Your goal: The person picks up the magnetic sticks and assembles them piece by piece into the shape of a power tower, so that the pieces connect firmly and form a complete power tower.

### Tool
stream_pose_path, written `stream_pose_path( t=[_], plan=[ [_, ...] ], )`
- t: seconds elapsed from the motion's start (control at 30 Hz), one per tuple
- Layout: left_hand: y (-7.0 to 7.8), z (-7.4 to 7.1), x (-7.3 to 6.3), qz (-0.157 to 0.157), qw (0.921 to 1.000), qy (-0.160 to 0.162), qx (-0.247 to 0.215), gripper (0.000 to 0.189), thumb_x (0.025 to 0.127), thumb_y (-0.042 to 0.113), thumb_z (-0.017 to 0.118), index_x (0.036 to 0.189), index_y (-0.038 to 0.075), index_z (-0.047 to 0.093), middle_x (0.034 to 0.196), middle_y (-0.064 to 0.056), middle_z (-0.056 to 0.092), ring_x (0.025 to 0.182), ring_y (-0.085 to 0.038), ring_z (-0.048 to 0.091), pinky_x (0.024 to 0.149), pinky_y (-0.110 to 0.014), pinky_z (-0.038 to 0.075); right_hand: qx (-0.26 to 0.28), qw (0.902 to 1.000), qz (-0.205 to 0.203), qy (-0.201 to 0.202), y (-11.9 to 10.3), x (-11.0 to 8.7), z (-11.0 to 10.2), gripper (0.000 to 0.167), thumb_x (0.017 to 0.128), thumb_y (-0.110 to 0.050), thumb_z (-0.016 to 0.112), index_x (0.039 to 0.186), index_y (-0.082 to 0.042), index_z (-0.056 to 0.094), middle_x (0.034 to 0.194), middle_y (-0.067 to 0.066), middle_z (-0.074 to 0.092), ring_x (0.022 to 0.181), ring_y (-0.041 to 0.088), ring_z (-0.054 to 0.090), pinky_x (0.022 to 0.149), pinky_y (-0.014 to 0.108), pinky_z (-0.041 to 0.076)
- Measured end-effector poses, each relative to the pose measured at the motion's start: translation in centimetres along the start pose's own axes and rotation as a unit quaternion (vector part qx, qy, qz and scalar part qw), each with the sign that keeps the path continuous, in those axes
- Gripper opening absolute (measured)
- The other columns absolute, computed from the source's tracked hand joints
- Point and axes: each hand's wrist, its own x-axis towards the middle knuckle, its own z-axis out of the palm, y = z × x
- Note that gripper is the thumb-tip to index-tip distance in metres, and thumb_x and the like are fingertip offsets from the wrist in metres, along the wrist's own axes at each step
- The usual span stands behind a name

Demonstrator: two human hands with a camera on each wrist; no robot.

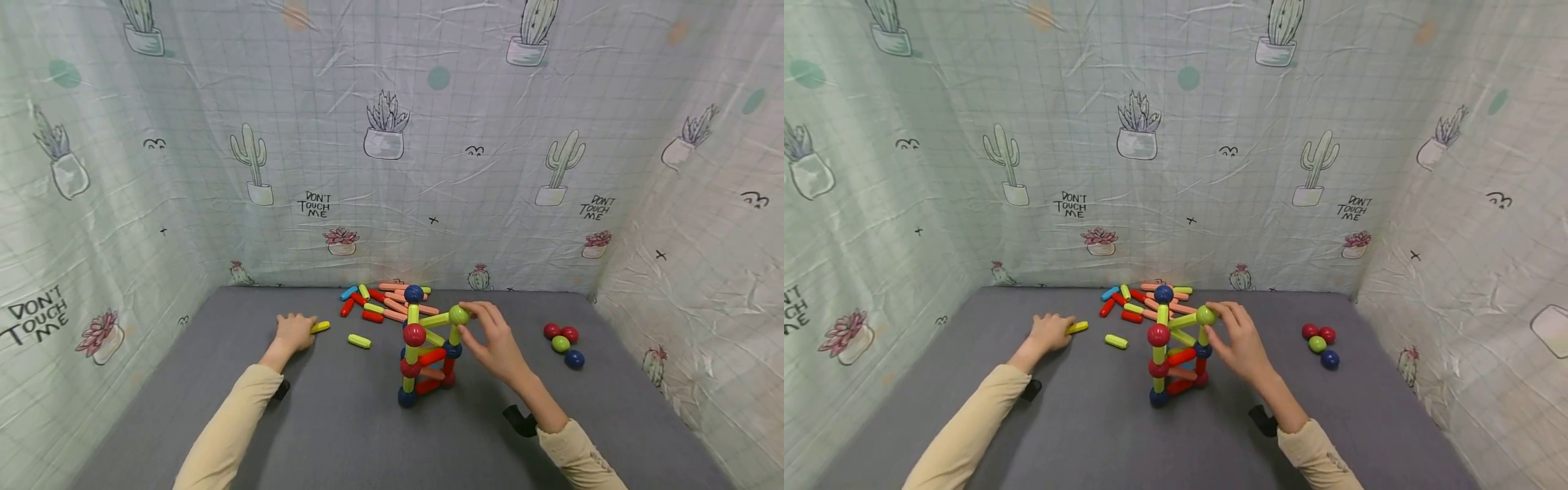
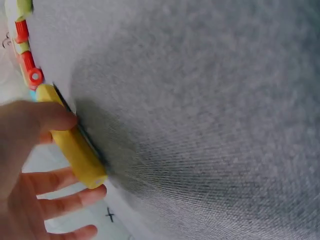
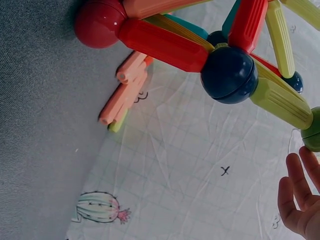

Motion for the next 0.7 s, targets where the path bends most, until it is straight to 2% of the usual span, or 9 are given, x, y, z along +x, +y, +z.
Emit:
stream_pose_path(
  t=[0.1, 0.2, 0.27, 0.33, 0.43, 0.53, 0.6, 0.7],
  plan=[
    [0.2, -0.2, -0.2, 0.006, 0.9991, 0.043, 0.004, 0.033, 0.083, 0.019, 0.06, 0.114, 0.009, 0.057, 0.099, -0.02, 0.061, 0.089, -0.039, 0.054, 0.077, -0.06, 0.036, -0.001, 1.0, 0.0, 0.0, 0.0, 0.0, 0.0, 0.04, 0.079, -0.008, 0.064, 0.117, -0.007, 0.052, 0.109, 0.006, 0.053, 0.094, 0.014, 0.047, 0.079, 0.03, 0.043],
    [0.9, -1.0, -0.5, 0.014, 0.9936, 0.111, -0.011, 0.028, 0.082, 0.02, 0.062, 0.108, 0.01, 0.059, 0.091, -0.015, 0.062, 0.08, -0.034, 0.055, 0.072, -0.055, 0.038, -0.003, 1.0, 0.0, 0.0, 0.0, 0.0, -0.1, 0.04, 0.079, -0.008, 0.064, 0.117, -0.008, 0.052, 0.109, 0.006, 0.053, 0.094, 0.013, 0.048, 0.079, 0.029, 0.043],
    [1.8, -2.0, -0.7, 0.022, 0.9852, 0.167, -0.034, 0.026, 0.081, 0.021, 0.064, 0.104, 0.011, 0.06, 0.085, -0.012, 0.062, 0.075, -0.03, 0.054, 0.068, -0.05, 0.038, -0.006, 1.0, -0.001, 0.001, 0.0, -0.1, 0.0, 0.04, 0.079, -0.008, 0.064, 0.117, -0.007, 0.052, 0.109, 0.006, 0.053, 0.093, 0.013, 0.048, 0.079, 0.028, 0.043],
    [3.2, -3.6, -1.2, 0.033, 0.9732, 0.218, -0.065, 0.023, 0.08, 0.022, 0.065, 0.101, 0.012, 0.061, 0.082, -0.009, 0.061, 0.072, -0.026, 0.053, 0.064, -0.045, 0.037, -0.008, 1.0, -0.002, 0.002, 0.0, -0.2, 0.0, 0.04, 0.079, -0.008, 0.064, 0.117, -0.007, 0.052, 0.108, 0.006, 0.053, 0.093, 0.014, 0.048, 0.079, 0.028, 0.043],
    [6.1, -6.7, -2.2, 0.068, 0.9479, 0.282, -0.133, 0.022, 0.08, 0.023, 0.065, 0.099, 0.013, 0.062, 0.077, -0.005, 0.06, 0.069, -0.022, 0.052, 0.061, -0.038, 0.035, -0.008, 0.9999, -0.006, 0.004, 0.0, -0.2, 0.0, 0.04, 0.078, -0.007, 0.064, 0.117, -0.007, 0.052, 0.108, 0.007, 0.053, 0.092, 0.014, 0.048, 0.077, 0.031, 0.044],
    [9.4, -9.9, -3.5, 0.13, 0.9147, 0.313, -0.221, 0.022, 0.081, 0.022, 0.065, 0.1, 0.011, 0.063, 0.077, -0.003, 0.061, 0.068, -0.017, 0.051, 0.06, -0.031, 0.037, -0.006, 0.9999, -0.007, 0.007, 0.0, -0.2, 0.1, 0.041, 0.078, -0.006, 0.065, 0.116, -0.007, 0.052, 0.108, 0.007, 0.053, 0.092, 0.014, 0.048, 0.077, 0.031, 0.044],
    [11.5, -11.8, -4.5, 0.175, 0.8891, 0.306, -0.291, 0.022, 0.081, 0.019, 0.065, 0.102, 0.01, 0.062, 0.08, -0.003, 0.063, 0.072, -0.016, 0.053, 0.062, -0.028, 0.04, -0.008, 0.9999, -0.009, 0.012, 0.0, -0.1, 0.1, 0.041, 0.077, -0.005, 0.066, 0.116, -0.007, 0.052, 0.108, 0.007, 0.053, 0.091, 0.014, 0.049, 0.076, 0.028, 0.044],
    [14.5, -13.9, -5.8, 0.234, 0.8521, 0.266, -0.385, 0.027, 0.082, 0.016, 0.064, 0.107, 0.009, 0.059, 0.091, -0.006, 0.065, 0.08, -0.016, 0.057, 0.066, -0.025, 0.048, -0.008, 0.9997, -0.013, 0.02, 0.0, -0.1, 0.2, 0.042, 0.075, -0.003, 0.067, 0.115, -0.007, 0.053, 0.107, 0.006, 0.053, 0.09, 0.014, 0.049, 0.076, 0.025, 0.043]
  ],
)
